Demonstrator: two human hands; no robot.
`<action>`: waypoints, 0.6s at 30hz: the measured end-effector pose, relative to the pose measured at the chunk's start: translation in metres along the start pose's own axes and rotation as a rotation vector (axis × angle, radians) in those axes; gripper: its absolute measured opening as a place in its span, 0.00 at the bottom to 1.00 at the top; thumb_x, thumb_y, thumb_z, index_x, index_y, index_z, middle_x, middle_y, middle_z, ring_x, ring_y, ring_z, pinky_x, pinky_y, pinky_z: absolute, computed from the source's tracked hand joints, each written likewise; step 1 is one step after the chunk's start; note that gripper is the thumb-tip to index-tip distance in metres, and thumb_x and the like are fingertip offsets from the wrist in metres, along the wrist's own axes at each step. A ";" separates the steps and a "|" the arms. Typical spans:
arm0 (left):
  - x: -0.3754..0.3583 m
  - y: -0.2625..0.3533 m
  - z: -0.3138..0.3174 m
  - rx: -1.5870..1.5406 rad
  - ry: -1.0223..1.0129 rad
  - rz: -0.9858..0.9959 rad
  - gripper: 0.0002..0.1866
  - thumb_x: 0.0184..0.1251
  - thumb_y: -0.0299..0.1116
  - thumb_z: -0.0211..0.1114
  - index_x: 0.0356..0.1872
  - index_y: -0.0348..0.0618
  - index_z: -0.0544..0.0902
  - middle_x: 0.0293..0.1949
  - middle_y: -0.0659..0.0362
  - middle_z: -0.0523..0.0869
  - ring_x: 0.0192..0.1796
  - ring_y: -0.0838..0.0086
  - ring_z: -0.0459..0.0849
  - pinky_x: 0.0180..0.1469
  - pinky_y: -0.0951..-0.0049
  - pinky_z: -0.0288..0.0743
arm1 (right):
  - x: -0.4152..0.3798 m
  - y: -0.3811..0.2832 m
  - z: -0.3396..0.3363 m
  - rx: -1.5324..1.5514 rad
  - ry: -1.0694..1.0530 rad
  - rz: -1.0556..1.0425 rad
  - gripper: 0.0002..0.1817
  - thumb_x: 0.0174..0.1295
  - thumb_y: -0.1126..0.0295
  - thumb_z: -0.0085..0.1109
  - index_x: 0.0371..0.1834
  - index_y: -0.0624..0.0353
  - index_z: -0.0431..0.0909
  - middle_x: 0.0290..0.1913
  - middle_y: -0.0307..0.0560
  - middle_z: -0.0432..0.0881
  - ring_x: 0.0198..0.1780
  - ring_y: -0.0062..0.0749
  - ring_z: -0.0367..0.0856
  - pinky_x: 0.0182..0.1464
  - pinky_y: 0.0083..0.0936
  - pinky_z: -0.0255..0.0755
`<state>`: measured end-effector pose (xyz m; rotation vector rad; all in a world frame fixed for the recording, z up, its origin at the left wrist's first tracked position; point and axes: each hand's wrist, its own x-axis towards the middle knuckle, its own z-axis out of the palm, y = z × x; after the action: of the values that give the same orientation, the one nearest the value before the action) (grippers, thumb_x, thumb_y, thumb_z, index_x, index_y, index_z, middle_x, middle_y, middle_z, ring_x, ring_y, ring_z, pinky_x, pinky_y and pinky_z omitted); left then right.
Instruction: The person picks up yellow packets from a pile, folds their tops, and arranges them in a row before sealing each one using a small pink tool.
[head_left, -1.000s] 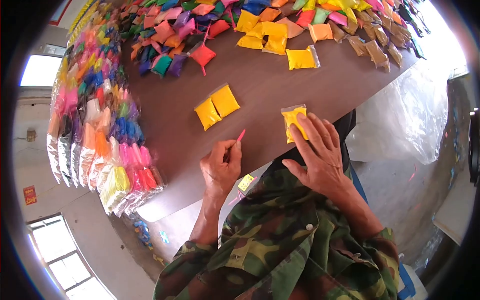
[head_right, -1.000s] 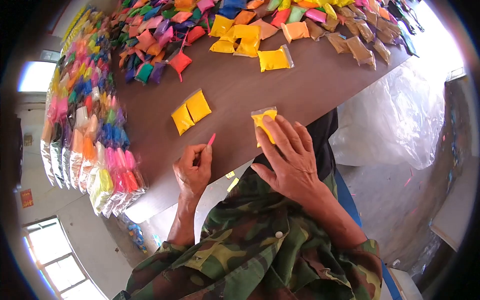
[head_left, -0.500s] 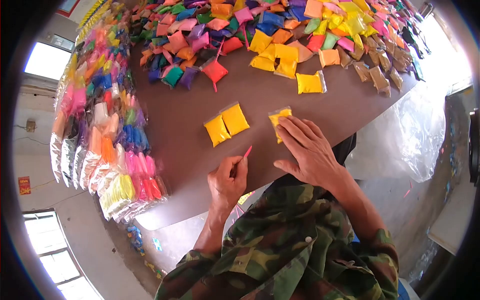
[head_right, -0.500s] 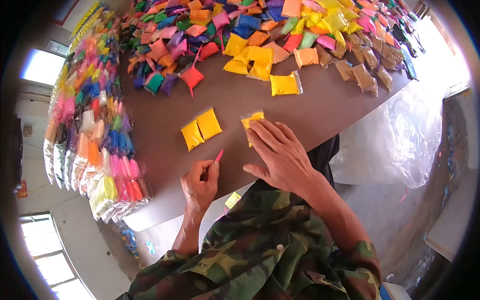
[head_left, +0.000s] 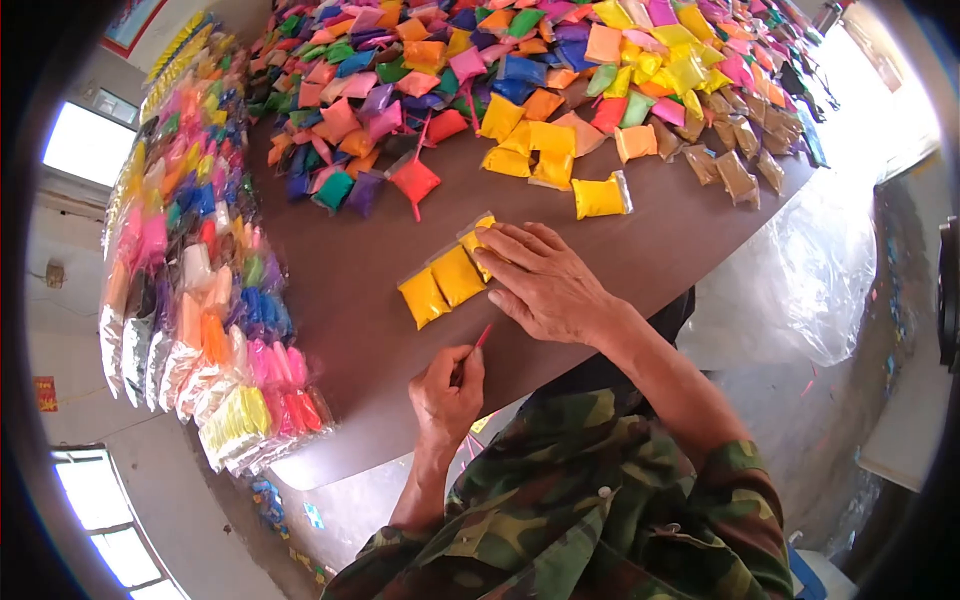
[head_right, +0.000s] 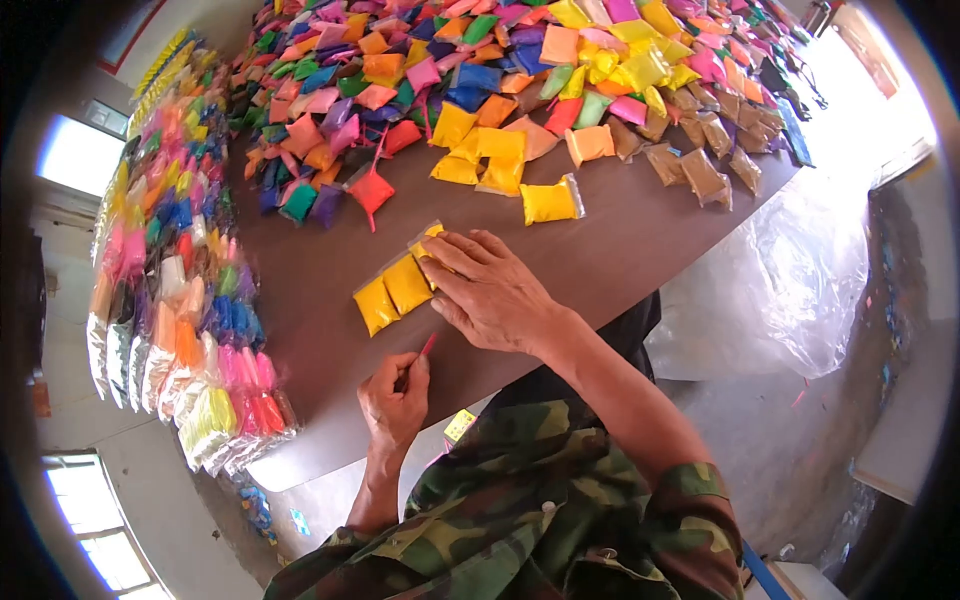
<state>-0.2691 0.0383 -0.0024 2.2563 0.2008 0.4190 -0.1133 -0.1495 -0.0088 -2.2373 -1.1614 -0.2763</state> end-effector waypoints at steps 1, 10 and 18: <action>0.000 0.001 0.000 -0.006 -0.002 -0.014 0.05 0.76 0.27 0.77 0.41 0.36 0.90 0.24 0.60 0.88 0.26 0.83 0.80 0.30 0.74 0.74 | -0.003 -0.001 -0.006 0.004 0.022 0.012 0.27 0.79 0.59 0.64 0.74 0.64 0.78 0.81 0.54 0.74 0.83 0.52 0.71 0.85 0.53 0.62; 0.000 0.001 0.000 0.017 -0.009 -0.005 0.06 0.76 0.29 0.78 0.41 0.37 0.91 0.25 0.58 0.90 0.27 0.82 0.84 0.31 0.74 0.76 | -0.034 0.056 -0.045 -0.337 0.163 0.311 0.33 0.73 0.55 0.73 0.74 0.64 0.79 0.80 0.56 0.75 0.83 0.52 0.70 0.84 0.53 0.64; 0.000 0.000 0.001 0.012 0.019 0.024 0.06 0.76 0.29 0.78 0.42 0.37 0.91 0.26 0.58 0.90 0.27 0.82 0.83 0.31 0.73 0.76 | -0.038 0.058 -0.048 -0.245 0.179 0.296 0.27 0.69 0.65 0.75 0.69 0.61 0.83 0.71 0.51 0.84 0.76 0.49 0.80 0.80 0.50 0.70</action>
<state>-0.2692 0.0375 -0.0029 2.2696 0.1872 0.4529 -0.0855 -0.2294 -0.0108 -2.4988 -0.7228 -0.5079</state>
